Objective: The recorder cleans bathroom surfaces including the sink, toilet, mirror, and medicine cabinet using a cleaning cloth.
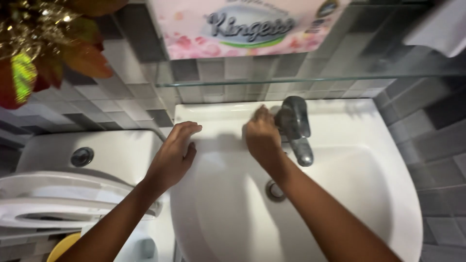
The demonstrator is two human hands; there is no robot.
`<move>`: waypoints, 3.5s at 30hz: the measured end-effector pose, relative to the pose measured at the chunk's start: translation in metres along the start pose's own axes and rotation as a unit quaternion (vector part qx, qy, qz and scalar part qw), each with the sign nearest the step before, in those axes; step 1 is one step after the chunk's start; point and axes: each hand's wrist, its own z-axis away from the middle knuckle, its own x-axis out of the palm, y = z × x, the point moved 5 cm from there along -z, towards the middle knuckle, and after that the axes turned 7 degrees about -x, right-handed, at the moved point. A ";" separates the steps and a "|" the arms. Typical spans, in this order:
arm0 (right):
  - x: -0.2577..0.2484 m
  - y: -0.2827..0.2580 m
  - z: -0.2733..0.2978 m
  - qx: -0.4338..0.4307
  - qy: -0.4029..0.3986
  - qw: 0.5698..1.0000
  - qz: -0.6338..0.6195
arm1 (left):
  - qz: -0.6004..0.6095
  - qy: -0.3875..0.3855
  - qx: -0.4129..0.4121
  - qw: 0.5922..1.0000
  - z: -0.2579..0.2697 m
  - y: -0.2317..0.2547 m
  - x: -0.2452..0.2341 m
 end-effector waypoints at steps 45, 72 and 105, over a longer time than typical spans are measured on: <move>-0.038 0.170 0.128 0.202 -0.003 0.936 -0.289 | -0.246 -0.038 0.164 0.954 -0.056 0.069 0.117; -0.009 0.163 0.064 0.177 0.100 0.943 -0.263 | -0.257 -0.077 0.134 0.954 -0.072 0.052 0.118; -0.076 0.277 0.161 0.225 -0.108 0.968 0.018 | -0.254 -0.055 0.170 0.951 -0.072 0.048 0.122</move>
